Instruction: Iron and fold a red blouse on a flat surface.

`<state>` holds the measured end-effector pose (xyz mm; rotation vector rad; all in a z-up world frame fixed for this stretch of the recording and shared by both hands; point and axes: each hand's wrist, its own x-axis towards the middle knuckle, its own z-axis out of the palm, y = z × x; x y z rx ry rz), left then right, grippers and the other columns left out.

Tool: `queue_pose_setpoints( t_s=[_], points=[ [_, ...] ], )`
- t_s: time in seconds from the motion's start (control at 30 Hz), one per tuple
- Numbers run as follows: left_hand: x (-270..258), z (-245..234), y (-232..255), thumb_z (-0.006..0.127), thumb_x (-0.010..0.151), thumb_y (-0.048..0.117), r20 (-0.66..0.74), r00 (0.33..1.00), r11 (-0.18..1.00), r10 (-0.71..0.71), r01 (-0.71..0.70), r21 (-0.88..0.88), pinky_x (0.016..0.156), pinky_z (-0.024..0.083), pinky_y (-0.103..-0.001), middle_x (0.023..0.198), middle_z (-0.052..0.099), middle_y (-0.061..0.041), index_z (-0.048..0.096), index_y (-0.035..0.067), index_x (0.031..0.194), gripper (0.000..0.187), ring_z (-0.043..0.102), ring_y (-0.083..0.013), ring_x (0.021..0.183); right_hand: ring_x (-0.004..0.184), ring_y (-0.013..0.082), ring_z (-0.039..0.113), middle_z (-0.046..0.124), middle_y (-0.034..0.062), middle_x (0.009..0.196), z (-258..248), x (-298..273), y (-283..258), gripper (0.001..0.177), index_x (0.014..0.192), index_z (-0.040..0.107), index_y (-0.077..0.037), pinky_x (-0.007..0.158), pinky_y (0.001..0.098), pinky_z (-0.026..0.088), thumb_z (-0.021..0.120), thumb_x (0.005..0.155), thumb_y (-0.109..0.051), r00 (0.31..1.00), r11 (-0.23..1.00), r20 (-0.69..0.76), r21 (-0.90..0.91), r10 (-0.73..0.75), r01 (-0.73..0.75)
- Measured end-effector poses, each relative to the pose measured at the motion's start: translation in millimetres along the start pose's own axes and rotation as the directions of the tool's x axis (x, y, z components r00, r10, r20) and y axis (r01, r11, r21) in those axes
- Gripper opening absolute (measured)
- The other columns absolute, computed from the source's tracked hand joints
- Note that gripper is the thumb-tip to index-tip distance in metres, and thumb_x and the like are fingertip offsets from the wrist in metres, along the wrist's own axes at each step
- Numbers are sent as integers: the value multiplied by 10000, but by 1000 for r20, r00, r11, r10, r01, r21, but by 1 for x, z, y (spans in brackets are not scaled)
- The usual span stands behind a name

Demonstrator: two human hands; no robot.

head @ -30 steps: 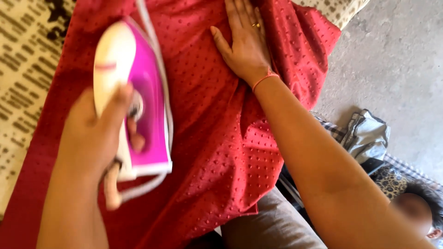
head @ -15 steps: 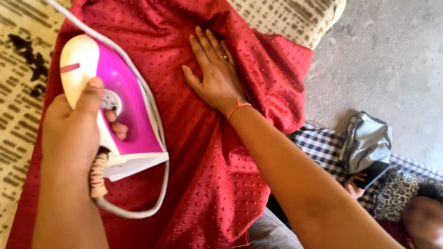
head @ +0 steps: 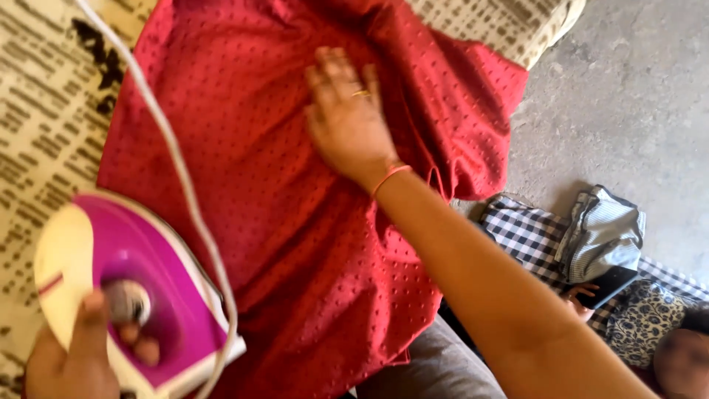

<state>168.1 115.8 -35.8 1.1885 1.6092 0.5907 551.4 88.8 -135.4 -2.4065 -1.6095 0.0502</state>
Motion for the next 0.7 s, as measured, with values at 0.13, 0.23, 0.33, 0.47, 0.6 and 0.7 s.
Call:
queue_pose_setpoints(
  t_s=[0.13, 0.23, 0.33, 0.47, 0.6, 0.7],
  points=[
    [14, 14, 39, 568, 1105, 376, -41, 998, 997, -44, 46, 67, 414, 458, -328, 742, 592, -24, 656, 68, 1132, 322, 599, -149, 536, 1582, 255, 149, 217, 88, 1685, -2, -31, -102, 591, 1568, 381, -110, 1256, 591, 110, 459, 1054, -393, 966, 966, 76, 87, -248, 242],
    [13, 0, 30, 598, 1108, 345, -29, 999, 1000, -16, 15, -12, 466, 505, -331, 722, 578, -49, 567, 32, 1081, 315, 591, -176, 534, 1592, 223, 148, 220, 59, 1700, 6, -49, -144, 613, 1586, 341, -127, 1288, 553, 112, 410, 1064, -439, 942, 949, 161, 166, -296, 270],
    [-14, -23, 5, 567, 1125, 352, 13, 998, 996, -66, 65, 55, 432, 429, -351, 722, 564, -61, 611, -16, 1085, 373, 565, -191, 519, 1589, 192, 160, 224, 46, 1707, 15, -49, -148, 657, 1621, 295, -119, 1299, 525, 113, 362, 1069, -470, 945, 954, 163, 150, -283, 260],
    [-47, -80, -66, 578, 1113, 332, -129, 955, 960, -267, 274, 46, 401, 462, -392, 666, 526, -91, 621, 115, 1297, 288, 550, -216, 460, 1586, 186, 168, 221, 46, 1718, 21, -52, -146, 632, 1633, 270, -115, 1288, 498, 116, 315, 1089, -433, 946, 956, 141, 82, -291, 282],
    [-52, -105, -73, 573, 1103, 296, -125, 990, 997, -63, 57, -45, 444, 455, -347, 699, 552, -76, 645, 40, 1290, 325, 559, -187, 493, 1577, 192, 179, 226, 51, 1710, 18, -50, -148, 609, 1626, 282, -115, 1280, 499, 124, 316, 1085, -390, 949, 959, 140, 43, -282, 279],
    [-34, -99, -33, 566, 1108, 354, -223, 965, 985, -136, 155, 70, 470, 476, -344, 740, 594, -59, 639, 6, 1181, 364, 612, -176, 566, 1576, 207, 198, 243, 61, 1705, 16, -51, -148, 597, 1623, 306, -110, 1278, 499, 132, 336, 1086, -370, 949, 957, 127, 44, -289, 286]
  ],
)
